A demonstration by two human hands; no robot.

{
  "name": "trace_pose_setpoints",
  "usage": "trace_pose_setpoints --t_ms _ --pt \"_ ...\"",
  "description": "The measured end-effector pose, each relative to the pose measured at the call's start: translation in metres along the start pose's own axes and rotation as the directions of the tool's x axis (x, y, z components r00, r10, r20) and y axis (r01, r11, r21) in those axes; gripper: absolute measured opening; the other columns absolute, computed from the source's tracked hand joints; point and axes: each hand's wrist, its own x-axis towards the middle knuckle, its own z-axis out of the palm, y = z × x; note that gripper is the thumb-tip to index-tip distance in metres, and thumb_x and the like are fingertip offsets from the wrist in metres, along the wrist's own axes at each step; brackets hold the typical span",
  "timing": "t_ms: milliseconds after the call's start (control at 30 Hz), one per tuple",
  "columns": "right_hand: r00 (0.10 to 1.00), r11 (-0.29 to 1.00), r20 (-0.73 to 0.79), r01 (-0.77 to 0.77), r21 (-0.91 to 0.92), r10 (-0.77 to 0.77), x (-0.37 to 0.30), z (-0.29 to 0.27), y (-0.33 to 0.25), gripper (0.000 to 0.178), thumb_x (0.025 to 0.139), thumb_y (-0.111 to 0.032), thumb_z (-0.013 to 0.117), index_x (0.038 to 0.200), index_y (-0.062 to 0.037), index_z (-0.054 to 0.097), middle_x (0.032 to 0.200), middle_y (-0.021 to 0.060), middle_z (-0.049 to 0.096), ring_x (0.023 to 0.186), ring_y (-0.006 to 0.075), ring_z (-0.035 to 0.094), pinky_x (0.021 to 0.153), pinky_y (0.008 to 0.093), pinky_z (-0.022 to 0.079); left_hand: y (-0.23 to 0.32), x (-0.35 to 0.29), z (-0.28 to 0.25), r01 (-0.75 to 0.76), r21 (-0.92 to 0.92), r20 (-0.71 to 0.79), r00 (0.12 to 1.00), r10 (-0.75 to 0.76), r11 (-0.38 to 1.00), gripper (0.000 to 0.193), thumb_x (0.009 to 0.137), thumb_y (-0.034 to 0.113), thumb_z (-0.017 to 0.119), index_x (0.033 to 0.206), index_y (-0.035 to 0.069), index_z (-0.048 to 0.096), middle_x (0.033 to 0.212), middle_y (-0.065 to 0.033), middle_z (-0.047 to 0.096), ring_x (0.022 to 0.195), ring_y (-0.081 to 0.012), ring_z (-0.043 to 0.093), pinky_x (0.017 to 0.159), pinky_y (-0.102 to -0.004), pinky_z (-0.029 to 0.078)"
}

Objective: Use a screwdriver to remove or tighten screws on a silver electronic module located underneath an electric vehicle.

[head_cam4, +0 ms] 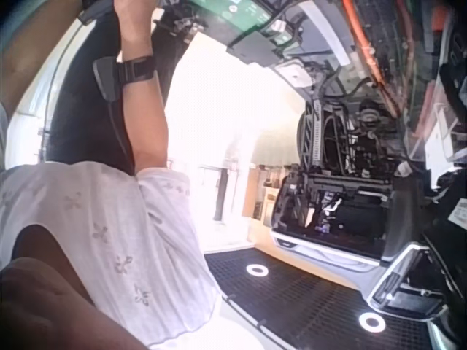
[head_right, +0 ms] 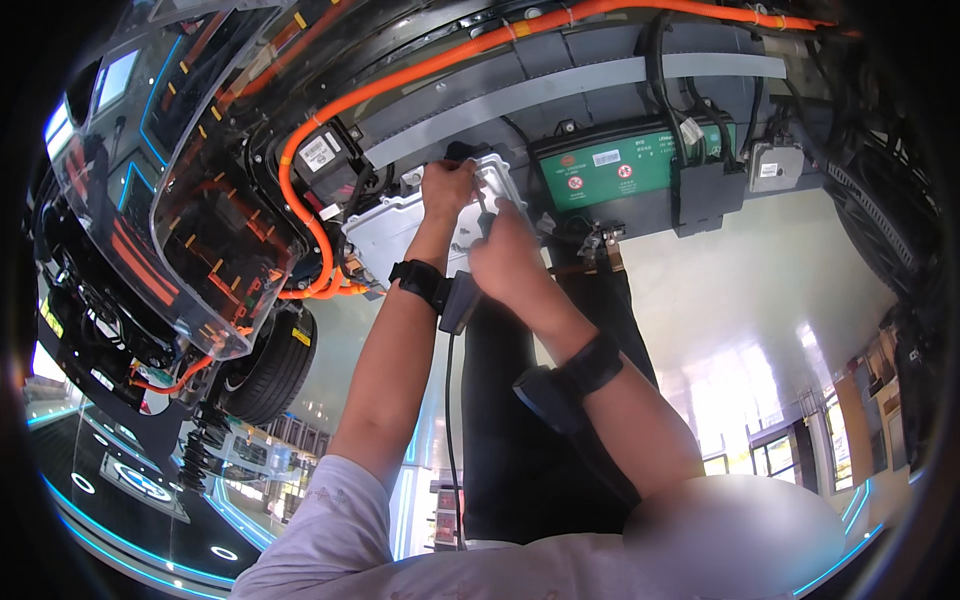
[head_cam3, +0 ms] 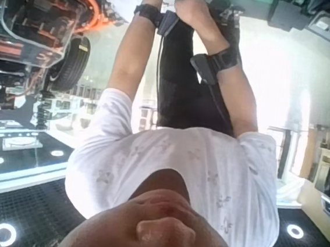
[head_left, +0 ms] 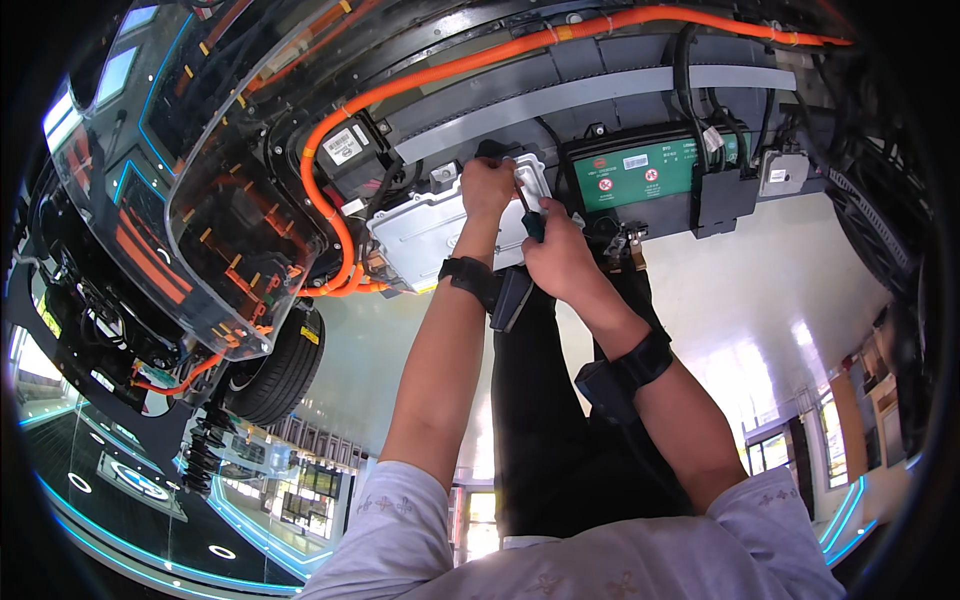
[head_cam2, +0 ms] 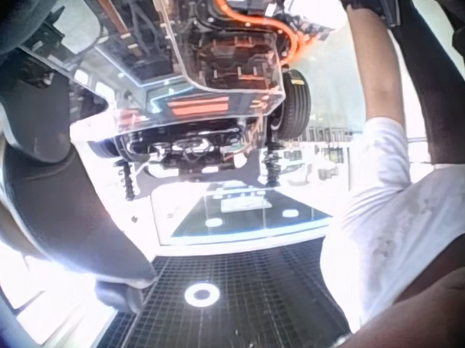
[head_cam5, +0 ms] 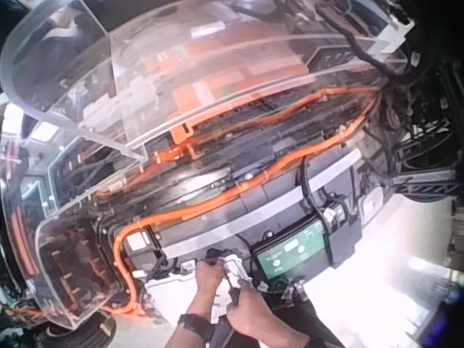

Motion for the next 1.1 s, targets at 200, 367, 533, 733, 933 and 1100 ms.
trace_pose_setpoints --t_ms 200,367,533,733,933,1100 --pt "0.903 0.905 -0.162 0.358 -0.231 -0.399 -0.017 -0.030 -0.056 0.039 0.083 -0.010 0.060 0.118 0.0042 0.050 0.109 0.0243 0.054 0.094 0.0422 0.059 0.083 0.0443 0.049 0.013 -0.007 -0.002 0.033 0.017 -0.066 0.997 -0.032 0.999 0.033 0.081 0.026 0.060 0.071 -0.004 0.068 0.060 -0.0120 0.067 0.055 -0.0213 0.067 0.061 -0.0304 0.055" --pt "0.903 0.900 -0.142 0.367 -0.237 -0.405 -0.021 -0.035 -0.075 0.032 0.085 -0.010 0.060 0.111 0.0044 0.051 0.106 0.0220 0.055 0.092 0.0410 0.059 0.079 0.0445 0.050 0.011 -0.006 -0.010 0.112 -0.182 0.006 0.994 -0.112 0.977 0.030 0.082 0.021 0.059 0.069 -0.005 0.066 0.060 -0.0132 0.066 0.048 -0.0208 0.065 0.053 -0.0308 0.056" --pt "0.930 0.810 -0.038 0.298 -0.506 -0.366 -0.017 -0.032 -0.079 0.026 0.081 -0.006 0.061 0.105 0.0002 0.053 0.100 0.0156 0.056 0.085 0.0345 0.062 0.071 0.0425 0.052 -0.003 -0.002 -0.007 0.221 -0.546 0.096 0.975 -0.201 0.808 0.025 0.086 0.015 0.057 0.076 -0.007 0.064 0.068 -0.0158 0.066 0.051 -0.0228 0.065 0.042 -0.0336 0.054" --pt "0.760 0.635 -0.044 0.507 -0.583 -0.648 -0.008 -0.027 -0.077 0.029 0.078 -0.006 0.065 0.104 -0.0014 0.053 0.098 0.0133 0.056 0.076 0.0333 0.063 0.061 0.0413 0.053 -0.006 -0.004 -0.005 0.438 -0.686 0.355 0.899 -0.259 0.582 0.028 0.093 0.018 0.054 0.076 -0.004 0.060 0.063 -0.0082 0.059 0.046 -0.0150 0.052 0.037 -0.0278 0.041" --pt "0.893 0.789 -0.101 0.330 -0.518 -0.439 -0.016 -0.023 -0.082 0.032 0.077 -0.005 0.064 0.106 -0.0022 0.051 0.100 0.0117 0.054 0.077 0.0335 0.063 0.063 0.0422 0.053 -0.020 -0.001 0.002 0.468 -0.783 0.473 0.876 -0.096 0.409 0.031 0.098 0.021 0.046 0.083 -0.002 0.059 0.065 -0.0061 0.057 0.045 -0.0119 0.045 0.040 -0.0264 0.035" --pt "0.860 0.680 -0.025 0.384 -0.624 -0.509 -0.014 -0.024 -0.082 0.030 0.077 -0.006 0.064 0.105 -0.0030 0.052 0.101 0.0114 0.054 0.080 0.0342 0.063 0.065 0.0422 0.053 -0.028 0.003 0.005 0.528 -0.784 0.544 0.838 -0.049 0.327 0.027 0.099 0.025 0.048 0.094 0.001 0.058 0.082 -0.0081 0.063 0.071 -0.0188 0.061 0.065 -0.0293 0.051"
